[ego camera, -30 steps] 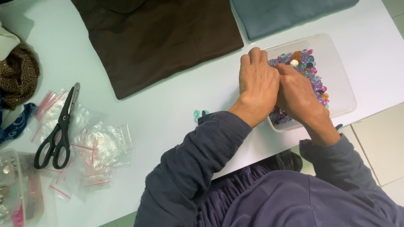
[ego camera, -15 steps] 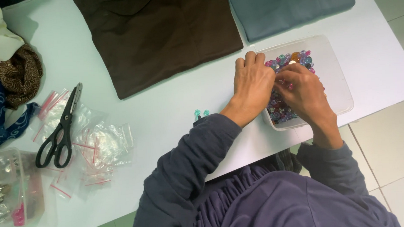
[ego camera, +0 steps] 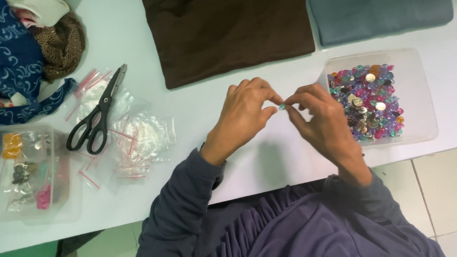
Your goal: Sorting green buttons from a container of mixed colors and placing them into a small plastic bag.
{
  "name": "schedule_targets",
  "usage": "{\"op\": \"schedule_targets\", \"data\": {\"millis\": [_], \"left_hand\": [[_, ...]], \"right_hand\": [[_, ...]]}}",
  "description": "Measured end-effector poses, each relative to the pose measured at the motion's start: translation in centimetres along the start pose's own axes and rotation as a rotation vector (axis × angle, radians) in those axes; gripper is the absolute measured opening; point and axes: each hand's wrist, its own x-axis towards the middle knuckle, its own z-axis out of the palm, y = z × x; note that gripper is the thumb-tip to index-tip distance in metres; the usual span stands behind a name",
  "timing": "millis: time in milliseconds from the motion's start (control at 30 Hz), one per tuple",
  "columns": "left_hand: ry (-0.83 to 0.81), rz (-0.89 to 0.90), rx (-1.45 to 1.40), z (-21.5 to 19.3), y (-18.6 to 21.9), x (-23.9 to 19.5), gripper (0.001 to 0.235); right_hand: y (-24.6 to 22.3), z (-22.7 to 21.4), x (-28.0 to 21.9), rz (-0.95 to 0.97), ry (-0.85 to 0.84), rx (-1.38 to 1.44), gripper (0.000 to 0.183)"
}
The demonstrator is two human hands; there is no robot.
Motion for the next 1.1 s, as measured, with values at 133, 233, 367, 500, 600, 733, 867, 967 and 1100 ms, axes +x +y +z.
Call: {"op": "schedule_targets", "data": {"millis": [133,233,367,500,600,733,867,967,1100], "left_hand": [[-0.112,-0.156,0.001,1.1,-3.2,-1.9,0.031],[-0.108,-0.189,-0.018,3.2,-5.0,-2.5,0.045],[-0.125,-0.199,-0.035,3.8,-5.2,-2.8,0.05],[-0.106,-0.166,0.067,3.5,-4.7,-2.7,0.043],[-0.044,-0.112,0.139,2.5,-3.1,-2.2,0.038],[0.047,0.011,0.206,2.7,-0.1,0.2,0.032],[0.239,0.258,0.206,6.2,3.3,4.2,0.014],[0.346,0.367,0.318,11.5,4.7,8.1,0.007],[0.181,0.286,0.706,16.8,5.4,12.0,0.017]], "right_hand": [[0.9,5.6,0.1,-0.02,-0.057,-0.073,0.01],[1.3,7.6,0.1,0.105,-0.146,-0.144,0.011],[1.2,7.9,0.0,0.125,-0.174,-0.149,0.01],[1.3,7.5,-0.2,0.139,-0.183,-0.18,0.009],[-0.1,5.2,-0.5,0.063,-0.103,-0.145,0.01],[1.5,1.0,-1.3,-0.046,0.051,-0.127,0.013],[6.3,-3.8,-1.3,-0.046,0.083,-0.359,0.012],[10.5,-5.6,-1.1,0.075,0.014,-0.507,0.015],[13.0,-5.9,-0.2,0.261,-0.197,-0.445,0.019]]}}
